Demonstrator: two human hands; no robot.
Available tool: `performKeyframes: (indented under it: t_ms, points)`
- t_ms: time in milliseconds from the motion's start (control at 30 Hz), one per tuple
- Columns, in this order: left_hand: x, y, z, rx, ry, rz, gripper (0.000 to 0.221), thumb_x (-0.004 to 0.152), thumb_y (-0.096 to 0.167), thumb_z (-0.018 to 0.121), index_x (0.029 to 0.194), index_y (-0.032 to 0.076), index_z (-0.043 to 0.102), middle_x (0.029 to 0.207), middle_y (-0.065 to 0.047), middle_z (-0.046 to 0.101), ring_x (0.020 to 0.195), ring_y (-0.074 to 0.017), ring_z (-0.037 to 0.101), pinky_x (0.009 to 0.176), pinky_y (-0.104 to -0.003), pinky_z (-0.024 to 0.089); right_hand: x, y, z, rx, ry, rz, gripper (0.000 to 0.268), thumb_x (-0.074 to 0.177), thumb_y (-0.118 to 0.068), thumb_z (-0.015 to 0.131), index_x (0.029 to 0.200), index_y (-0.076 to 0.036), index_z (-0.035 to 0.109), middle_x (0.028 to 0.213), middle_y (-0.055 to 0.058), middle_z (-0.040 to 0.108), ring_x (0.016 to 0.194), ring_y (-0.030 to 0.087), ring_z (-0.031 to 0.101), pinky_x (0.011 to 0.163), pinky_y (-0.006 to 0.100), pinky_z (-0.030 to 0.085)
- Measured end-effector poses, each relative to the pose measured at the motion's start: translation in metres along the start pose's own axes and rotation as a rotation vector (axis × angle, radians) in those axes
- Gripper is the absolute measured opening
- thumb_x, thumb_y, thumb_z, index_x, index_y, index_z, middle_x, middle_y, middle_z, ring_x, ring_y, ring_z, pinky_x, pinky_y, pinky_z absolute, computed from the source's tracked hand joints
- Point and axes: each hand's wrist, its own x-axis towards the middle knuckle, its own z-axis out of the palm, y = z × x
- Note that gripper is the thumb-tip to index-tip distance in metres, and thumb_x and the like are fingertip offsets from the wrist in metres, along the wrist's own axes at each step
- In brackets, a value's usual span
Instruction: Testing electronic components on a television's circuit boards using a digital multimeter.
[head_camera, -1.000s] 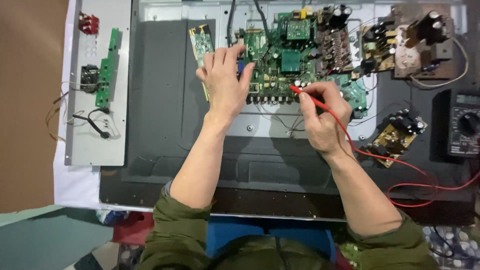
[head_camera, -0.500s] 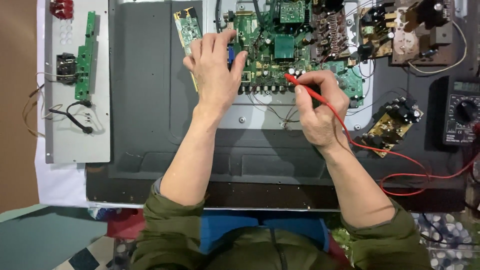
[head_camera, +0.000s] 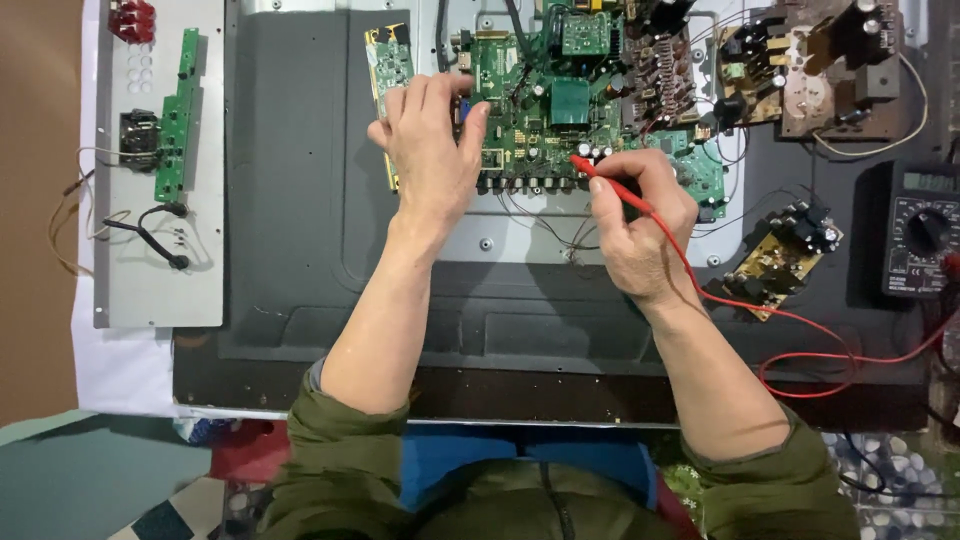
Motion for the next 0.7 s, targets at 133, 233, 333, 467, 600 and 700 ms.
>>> performKeyframes:
  t_ms: [133,233,333,467,600,700]
  points:
    - [0.001,0.003,-0.003,-0.032,0.058,0.016,0.007,0.092,0.018,0.071,0.096,0.022,0.066,0.099,0.010,0.066,0.097,-0.0177,0.050,0.078,-0.039,0.024,0.001,-0.001,0.001,0.003,0.015,-0.030,0.003,0.104,-0.003,0.062,0.103,0.000,0.063,0.100,0.014,0.063,0.087,0.027,0.060,0.081,0.040,0.048]
    - [0.001,0.002,-0.003,-0.028,0.060,0.024,0.009,0.091,0.017,0.072,0.094,0.021,0.064,0.097,0.010,0.065,0.095,-0.0182,0.050,0.078,-0.040,0.024,0.001,-0.002,0.001,-0.011,0.024,-0.041,0.003,0.103,-0.001,0.063,0.103,0.001,0.064,0.099,0.014,0.064,0.087,0.027,0.060,0.080,0.039,0.048]
    - [0.001,0.003,-0.005,-0.050,0.043,0.006,0.009,0.090,0.014,0.070,0.093,0.021,0.064,0.096,0.009,0.065,0.094,-0.0185,0.049,0.078,-0.040,0.024,0.001,0.000,0.001,0.014,0.009,-0.046,0.009,0.106,-0.007,0.059,0.103,0.001,0.063,0.099,0.014,0.063,0.087,0.027,0.060,0.080,0.040,0.048]
    - [0.000,0.004,-0.008,-0.058,0.058,0.031,0.009,0.093,0.015,0.070,0.094,0.020,0.062,0.094,0.008,0.061,0.091,-0.0200,0.046,0.075,-0.039,0.024,0.006,-0.003,-0.005,0.034,-0.017,0.045,0.015,0.109,-0.015,0.058,0.108,-0.001,0.063,0.102,0.013,0.063,0.088,0.027,0.061,0.080,0.040,0.049]
    - [0.004,0.004,-0.007,-0.060,0.025,0.000,0.009,0.092,0.017,0.072,0.095,0.020,0.064,0.095,0.008,0.063,0.094,-0.0205,0.048,0.076,-0.040,0.026,0.028,0.010,-0.013,0.095,0.025,0.009,0.008,0.107,-0.003,0.058,0.105,0.004,0.062,0.096,0.016,0.064,0.082,0.023,0.058,0.074,0.037,0.051]
    - [0.003,0.005,-0.009,-0.047,0.027,0.004,0.009,0.092,0.018,0.071,0.096,0.021,0.063,0.095,0.009,0.062,0.093,-0.0193,0.047,0.073,-0.039,0.025,0.036,0.014,-0.004,0.119,0.022,0.061,0.007,0.104,-0.002,0.061,0.099,0.002,0.062,0.090,0.013,0.063,0.078,0.021,0.057,0.069,0.034,0.050]
